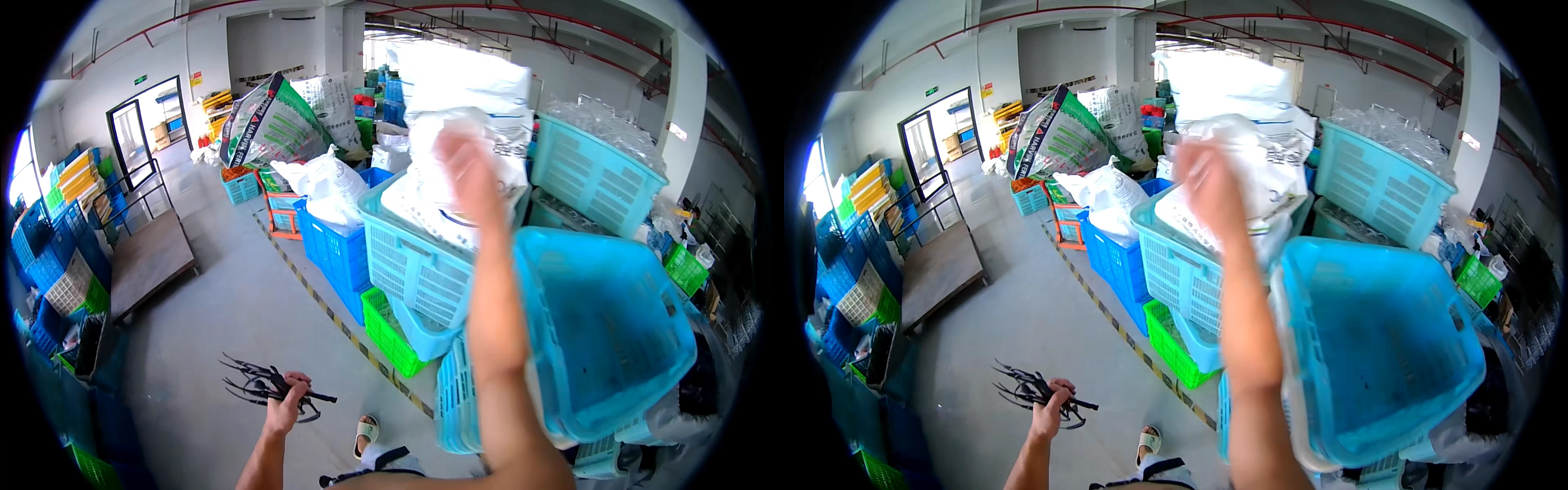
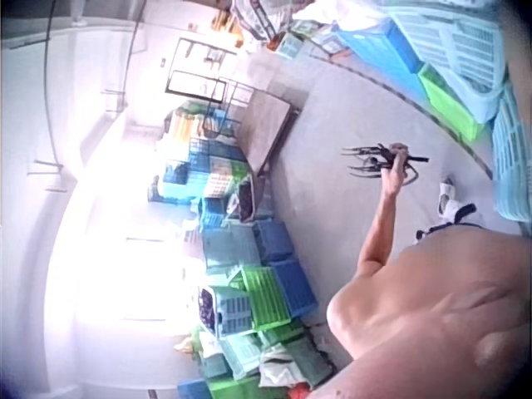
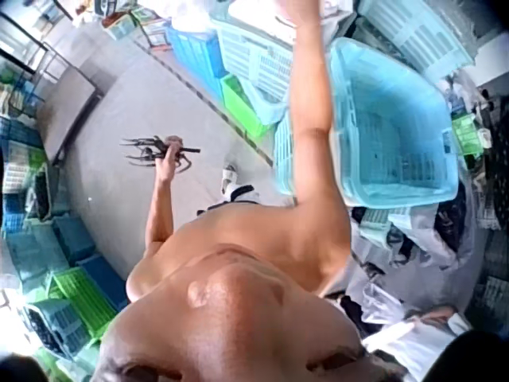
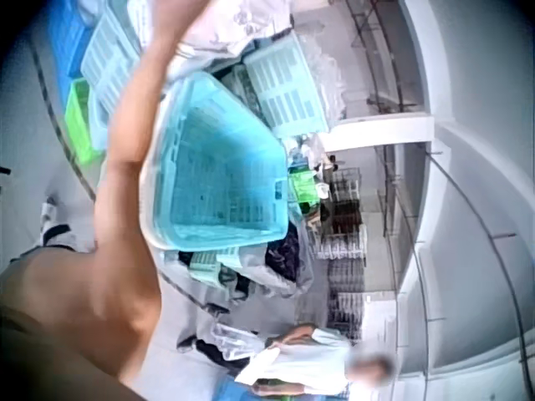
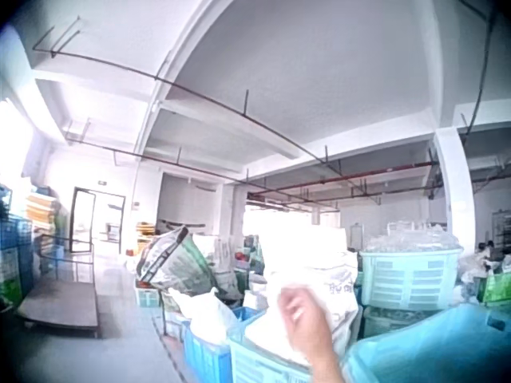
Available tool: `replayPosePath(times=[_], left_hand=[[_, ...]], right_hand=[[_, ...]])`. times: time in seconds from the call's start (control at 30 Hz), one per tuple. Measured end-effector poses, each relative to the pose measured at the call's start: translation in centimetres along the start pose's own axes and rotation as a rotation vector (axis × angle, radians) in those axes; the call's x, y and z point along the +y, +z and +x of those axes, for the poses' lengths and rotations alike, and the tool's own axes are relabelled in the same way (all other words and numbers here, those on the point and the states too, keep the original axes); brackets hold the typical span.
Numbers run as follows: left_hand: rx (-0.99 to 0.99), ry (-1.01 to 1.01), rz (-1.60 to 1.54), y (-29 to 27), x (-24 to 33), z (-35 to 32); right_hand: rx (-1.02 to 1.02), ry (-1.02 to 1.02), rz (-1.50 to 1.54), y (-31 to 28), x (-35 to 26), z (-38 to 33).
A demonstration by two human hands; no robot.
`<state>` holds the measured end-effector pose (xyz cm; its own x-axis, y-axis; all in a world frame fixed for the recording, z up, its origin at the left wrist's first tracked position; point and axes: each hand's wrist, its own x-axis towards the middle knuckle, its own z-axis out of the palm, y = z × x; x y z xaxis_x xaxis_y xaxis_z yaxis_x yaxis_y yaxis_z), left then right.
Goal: The person sits on a low stool and repeatedly attaches small black wire loops to a horizontal metal rod on a multi-tiered rack. The person occasionally stands to retrieve more wire loops from a plastic bag on the floor before resuming the assembly.
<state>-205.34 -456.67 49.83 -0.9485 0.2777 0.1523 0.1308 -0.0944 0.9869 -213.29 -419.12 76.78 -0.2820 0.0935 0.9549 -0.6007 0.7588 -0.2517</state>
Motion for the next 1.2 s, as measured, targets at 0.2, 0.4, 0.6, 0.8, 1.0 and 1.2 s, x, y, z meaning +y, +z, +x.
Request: replayPosePath(times=[0.2, 0.4, 0.6, 0.8, 1.0, 1.2], left_hand=[[0.093, -0.055, -0.095, -1.8, 0.0, 10.5], [-0.325, 0.227, 0.053, 0.2, 2.0, 29.7], [-0.855, 0.714, -0.017, 5.5, 5.7, 47.1], [-1.268, 1.155, 0.129, 12.0, 11.2, 55.1], [-1.279, 1.375, 0.271, 14.9, 13.0, 58.0], [-1.166, 0.929, 0.113, 12.7, 8.8, 59.8]], right_hand=[[-0.1, -0.105, -0.521, -6.7, 7.5, 24.5], [-1.032, 0.354, -0.744, 1.4, 11.2, 13.9], [-0.976, 0.374, -0.824, 11.1, 11.2, -0.3], [-1.029, 0.617, -0.903, 14.6, 7.3, 1.0], [-1.079, 0.693, -0.769, 16.9, 8.0, 1.5], [-0.428, 0.568, -1.1, 13.3, 18.8, 9.2]])
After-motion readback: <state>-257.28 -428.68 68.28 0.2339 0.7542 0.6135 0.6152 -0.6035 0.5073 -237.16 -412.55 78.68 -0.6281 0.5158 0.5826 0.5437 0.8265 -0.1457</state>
